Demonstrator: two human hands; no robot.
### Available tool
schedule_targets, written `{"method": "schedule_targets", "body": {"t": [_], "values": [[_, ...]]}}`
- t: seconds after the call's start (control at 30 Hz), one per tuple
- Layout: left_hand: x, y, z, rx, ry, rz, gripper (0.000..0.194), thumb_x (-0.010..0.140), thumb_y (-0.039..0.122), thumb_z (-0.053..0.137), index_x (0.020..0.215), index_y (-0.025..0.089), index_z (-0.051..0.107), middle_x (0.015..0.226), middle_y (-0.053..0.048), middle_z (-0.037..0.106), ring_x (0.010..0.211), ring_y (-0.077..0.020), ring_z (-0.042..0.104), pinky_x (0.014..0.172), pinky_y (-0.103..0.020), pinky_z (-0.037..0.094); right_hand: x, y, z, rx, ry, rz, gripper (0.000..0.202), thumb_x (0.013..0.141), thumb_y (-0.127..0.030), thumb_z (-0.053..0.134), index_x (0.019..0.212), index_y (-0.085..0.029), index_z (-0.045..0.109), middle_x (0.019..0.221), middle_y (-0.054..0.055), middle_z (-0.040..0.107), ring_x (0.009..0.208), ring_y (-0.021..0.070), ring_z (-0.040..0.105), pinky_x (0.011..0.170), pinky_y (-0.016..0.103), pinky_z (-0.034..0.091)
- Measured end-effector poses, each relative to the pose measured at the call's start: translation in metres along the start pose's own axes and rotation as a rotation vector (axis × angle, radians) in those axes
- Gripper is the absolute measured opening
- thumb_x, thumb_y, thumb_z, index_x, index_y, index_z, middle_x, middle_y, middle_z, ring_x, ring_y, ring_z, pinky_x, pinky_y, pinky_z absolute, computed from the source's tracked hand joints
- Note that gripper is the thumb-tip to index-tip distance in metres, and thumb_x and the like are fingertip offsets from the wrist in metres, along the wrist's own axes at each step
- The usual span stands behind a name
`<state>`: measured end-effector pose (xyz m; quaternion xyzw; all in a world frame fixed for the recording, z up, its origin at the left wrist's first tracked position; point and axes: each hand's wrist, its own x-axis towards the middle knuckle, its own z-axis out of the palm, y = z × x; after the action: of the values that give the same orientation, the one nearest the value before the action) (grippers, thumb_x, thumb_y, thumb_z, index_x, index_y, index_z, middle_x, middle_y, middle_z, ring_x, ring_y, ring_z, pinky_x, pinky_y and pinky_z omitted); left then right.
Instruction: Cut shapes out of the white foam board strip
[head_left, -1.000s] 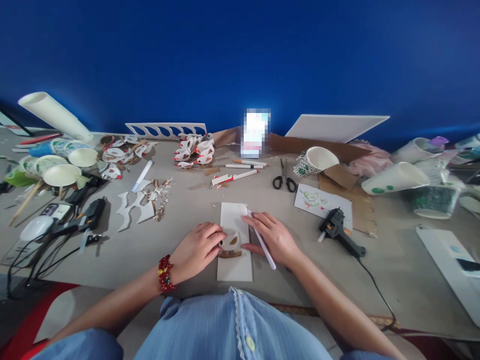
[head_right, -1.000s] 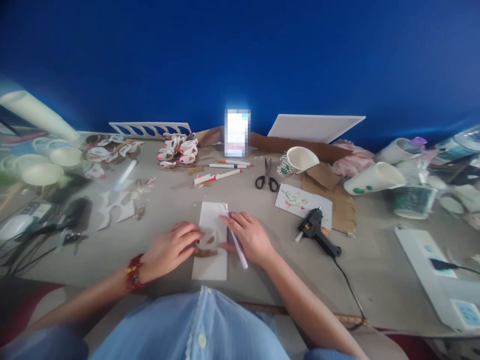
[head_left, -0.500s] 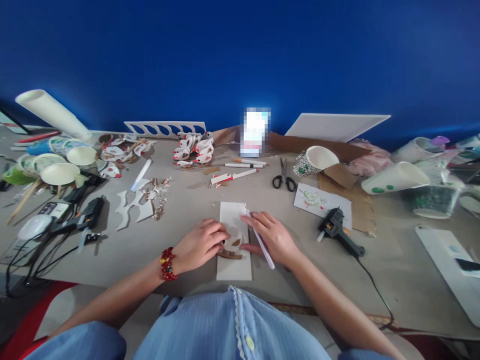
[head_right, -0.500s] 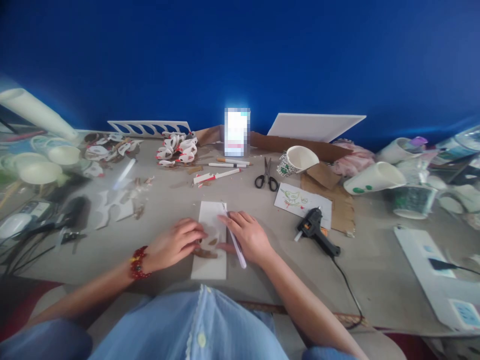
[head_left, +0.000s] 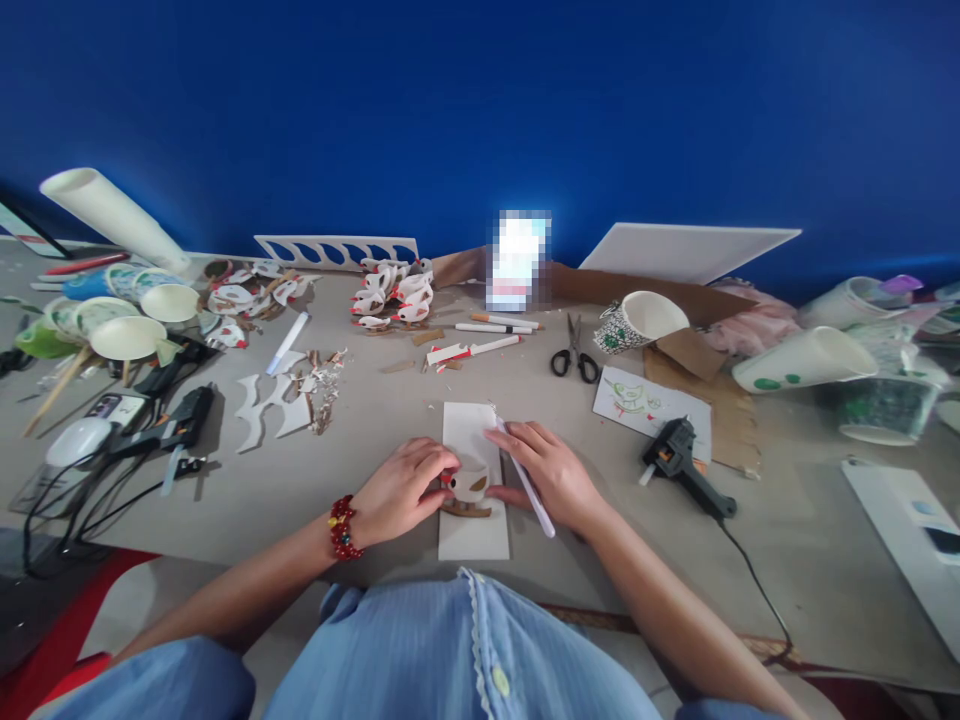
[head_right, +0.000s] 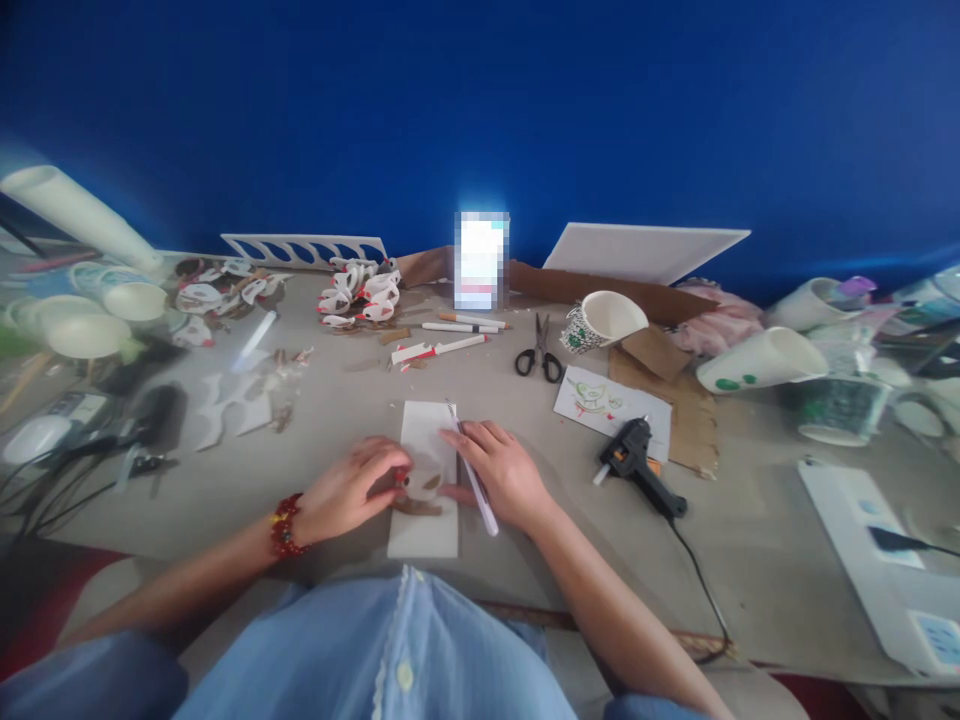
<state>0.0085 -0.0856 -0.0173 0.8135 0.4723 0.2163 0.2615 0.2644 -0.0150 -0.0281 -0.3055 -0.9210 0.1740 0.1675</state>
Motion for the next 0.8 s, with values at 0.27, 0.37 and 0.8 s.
{"method": "schedule_targets", "body": {"t": [0.27,0.37,0.8], "values": [[0.0024,-0.0015,0.0000,0.028,0.001,0.024,0.026,0.085,0.013,0.066,0.106,0.021,0.054,0.104,-0.004,0.066,0.101,-0.0211,0.058,0.093,-0.037,0.045,-0.0008,0.0014,0.0008,0.005,-0.002,-0.011,0.064,0.086,-0.054,0.065,0.138,-0.019,0.050,0.125,0.016,0.060,0.111,0.0319,0.056,0.092,0.047,0.052],[0.0023,-0.0026,-0.0011,0.043,0.006,0.056,0.026,0.085,0.011,0.064,0.107,0.021,0.055,0.105,-0.004,0.067,0.102,-0.0210,0.059,0.096,-0.038,0.044,-0.0008,0.0011,0.0018,-0.001,0.005,-0.011,0.063,0.086,-0.053,0.065,0.138,-0.018,0.051,0.124,0.016,0.060,0.109,0.0316,0.057,0.092,0.046,0.052],[0.0009,-0.0038,-0.0007,0.071,0.024,0.087,0.026,0.085,0.011,0.062,0.108,0.021,0.056,0.103,-0.004,0.068,0.099,-0.0205,0.062,0.101,-0.040,0.043,-0.0002,0.0005,0.0013,-0.026,0.022,-0.028,0.064,0.084,-0.053,0.067,0.135,-0.017,0.053,0.122,0.017,0.062,0.106,0.0316,0.058,0.089,0.046,0.052]]}}
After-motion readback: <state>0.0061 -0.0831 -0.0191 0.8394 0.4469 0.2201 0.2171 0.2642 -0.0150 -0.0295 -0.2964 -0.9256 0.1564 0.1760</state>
